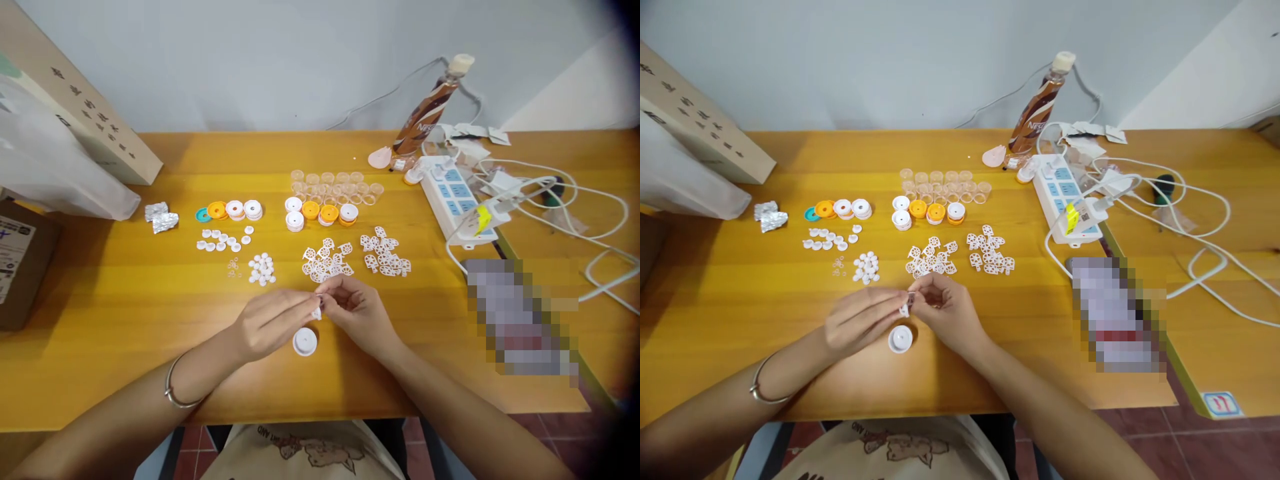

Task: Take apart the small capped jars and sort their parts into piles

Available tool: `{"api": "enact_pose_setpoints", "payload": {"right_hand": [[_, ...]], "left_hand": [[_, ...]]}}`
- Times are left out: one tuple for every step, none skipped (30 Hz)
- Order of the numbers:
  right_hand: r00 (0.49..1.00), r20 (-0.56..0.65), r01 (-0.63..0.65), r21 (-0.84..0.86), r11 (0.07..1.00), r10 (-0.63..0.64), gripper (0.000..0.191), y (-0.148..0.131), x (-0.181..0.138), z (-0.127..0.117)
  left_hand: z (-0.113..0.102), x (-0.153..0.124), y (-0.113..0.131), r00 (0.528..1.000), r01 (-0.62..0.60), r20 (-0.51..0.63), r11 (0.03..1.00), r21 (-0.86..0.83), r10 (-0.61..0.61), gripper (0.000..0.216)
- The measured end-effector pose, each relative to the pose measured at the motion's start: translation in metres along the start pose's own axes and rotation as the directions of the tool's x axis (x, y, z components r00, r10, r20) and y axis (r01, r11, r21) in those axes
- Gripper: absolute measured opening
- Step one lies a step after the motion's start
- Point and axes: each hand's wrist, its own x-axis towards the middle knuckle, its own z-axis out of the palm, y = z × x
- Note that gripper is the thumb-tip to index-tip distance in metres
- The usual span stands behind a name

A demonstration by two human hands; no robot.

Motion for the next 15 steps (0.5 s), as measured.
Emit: {"api": "enact_pose_setpoints", "payload": {"right_hand": [[1.0,0.019,-0.016,0.015,1.0,0.015,0.009,0.0,-0.001,0.001],[0.999,0.042,-0.035,0.037,0.999,0.033,0.01,0.0,-0.001,0.001],[0.996,0.072,-0.056,0.066,0.996,0.051,0.011,0.0,-0.001,0.002],[0.992,0.105,-0.079,0.097,0.992,0.069,0.012,0.0,-0.001,0.003],[0.987,0.134,-0.102,0.128,0.987,0.085,0.014,0.0,-0.001,0.003],[0.983,0.153,-0.124,0.156,0.98,0.1,0.015,0.0,-0.001,0.004],[0.98,0.162,-0.146,0.176,0.974,0.118,0.016,0.0,-0.002,0.005],[0.977,0.162,-0.167,0.187,0.968,0.137,0.017,-0.001,-0.002,0.006],[0.976,0.153,-0.181,0.188,0.965,0.153,0.018,-0.001,-0.003,0.007],[0.978,0.133,-0.183,0.178,0.967,0.16,0.019,-0.002,-0.004,0.008],[0.983,0.106,-0.169,0.159,0.973,0.153,0.019,-0.002,-0.005,0.01],[0.988,0.079,-0.145,0.134,0.98,0.135,0.02,-0.002,-0.006,0.012],[0.991,0.061,-0.126,0.111,0.986,0.12,0.02,-0.002,-0.008,0.014],[0.992,0.056,-0.119,0.098,0.988,0.114,0.02,-0.002,-0.009,0.016],[0.992,0.053,-0.123,0.098,0.988,0.118,0.02,-0.002,-0.009,0.017]], "left_hand": [[-0.003,0.0,0.0,0.999,-0.046,0.026,0.999,-0.002,0.046,0.04],[-0.006,0.001,0.0,0.995,-0.092,0.049,0.996,-0.009,0.092,0.038],[-0.009,0.001,0.0,0.989,-0.128,0.07,0.992,-0.021,0.13,0.036],[-0.012,0.003,-0.001,0.984,-0.154,0.082,0.987,-0.035,0.157,0.034],[-0.015,0.004,-0.001,0.981,-0.169,0.091,0.985,-0.047,0.172,0.032],[-0.017,0.005,-0.002,0.978,-0.178,0.098,0.982,-0.055,0.183,0.031],[-0.018,0.006,-0.003,0.976,-0.188,0.1,0.981,-0.057,0.192,0.03],[-0.019,0.007,-0.003,0.976,-0.191,0.092,0.98,-0.05,0.195,0.029],[-0.018,0.007,-0.004,0.98,-0.183,0.075,0.982,-0.036,0.185,0.028],[-0.017,0.006,-0.004,0.984,-0.17,0.046,0.985,-0.02,0.171,0.029],[-0.016,0.005,-0.005,0.989,-0.148,0.013,0.989,-0.006,0.148,0.031],[-0.015,0.003,-0.005,0.992,-0.125,-0.024,0.992,0.005,0.125,0.034],[-0.015,0.002,-0.004,0.993,-0.106,-0.054,0.994,0.012,0.107,0.036],[-0.015,0.001,-0.003,0.993,-0.097,-0.071,0.995,0.016,0.098,0.037],[-0.016,0.0,-0.002,0.992,-0.103,-0.075,0.995,0.017,0.104,0.036]]}}
